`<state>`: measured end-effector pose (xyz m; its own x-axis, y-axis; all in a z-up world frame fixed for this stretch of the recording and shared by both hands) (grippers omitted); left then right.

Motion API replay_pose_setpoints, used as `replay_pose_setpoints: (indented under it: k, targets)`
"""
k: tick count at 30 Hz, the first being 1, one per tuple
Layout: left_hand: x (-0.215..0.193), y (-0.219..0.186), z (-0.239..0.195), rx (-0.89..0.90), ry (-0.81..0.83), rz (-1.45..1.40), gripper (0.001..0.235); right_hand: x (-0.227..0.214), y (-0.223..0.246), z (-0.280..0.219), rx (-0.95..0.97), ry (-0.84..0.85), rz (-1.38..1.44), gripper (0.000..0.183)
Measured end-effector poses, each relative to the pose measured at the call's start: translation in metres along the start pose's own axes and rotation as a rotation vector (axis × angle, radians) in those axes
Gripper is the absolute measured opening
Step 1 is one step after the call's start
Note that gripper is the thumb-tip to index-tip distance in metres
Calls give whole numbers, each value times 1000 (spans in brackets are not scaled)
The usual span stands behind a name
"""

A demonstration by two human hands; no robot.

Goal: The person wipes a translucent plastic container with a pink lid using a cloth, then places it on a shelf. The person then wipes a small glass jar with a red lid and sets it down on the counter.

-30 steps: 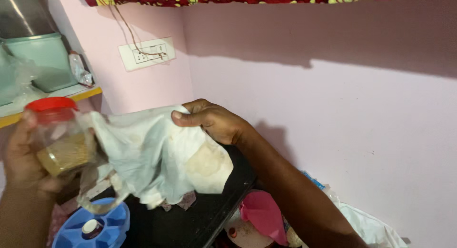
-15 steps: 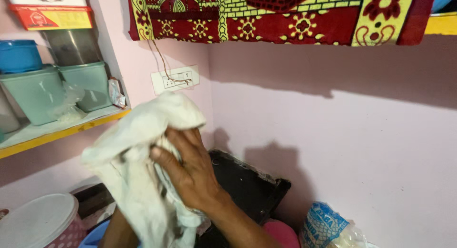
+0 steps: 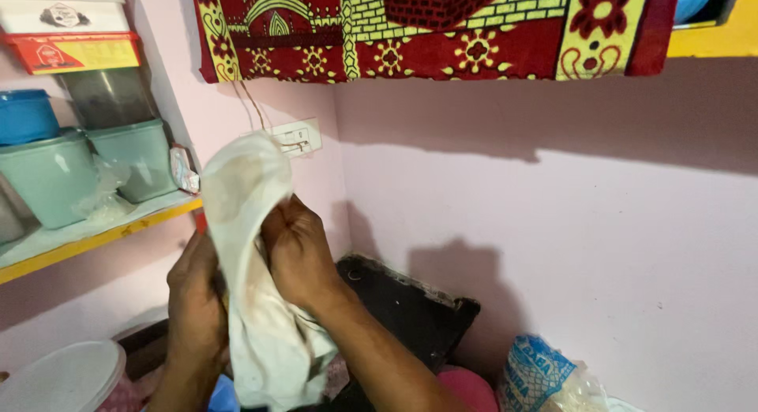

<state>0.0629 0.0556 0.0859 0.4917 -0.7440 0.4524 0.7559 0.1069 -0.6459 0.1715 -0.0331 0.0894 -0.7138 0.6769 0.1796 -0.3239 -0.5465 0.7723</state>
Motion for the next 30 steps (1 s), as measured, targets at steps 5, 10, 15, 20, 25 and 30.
replay_pose_setpoints:
  k: [5,10,15,20,25,30]
  targets:
    - [-16,-4,-7,-66,-162,78,52,30,22,-95,-390,50,-163,42]
    - [6,-1,-12,10,28,101,54,1,-17,-40,-52,3,-12,44]
    - [19,9,-4,-1,125,184,62,-14,-19,-32,180,-34,288,45]
    - [19,35,-2,-97,130,112,73,-13,-18,-30,248,5,374,62]
    - [-51,56,10,-92,-199,-83,69,-49,-46,8,230,-41,578,47]
    - [-138,154,-54,-228,-168,543,44,-71,-82,12,441,-51,768,40]
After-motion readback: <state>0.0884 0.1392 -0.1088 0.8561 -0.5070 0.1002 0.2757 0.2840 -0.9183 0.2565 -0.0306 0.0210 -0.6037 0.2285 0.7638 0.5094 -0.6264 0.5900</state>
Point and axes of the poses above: each hand's wrist, its own z-axis towards the middle knuckle, its own x-axis out of the palm, y = z × x, the point moved 10 cm from there along z, towards the middle knuckle, and after that the axes turned 9 degrees about x, right-handed, at the moved point
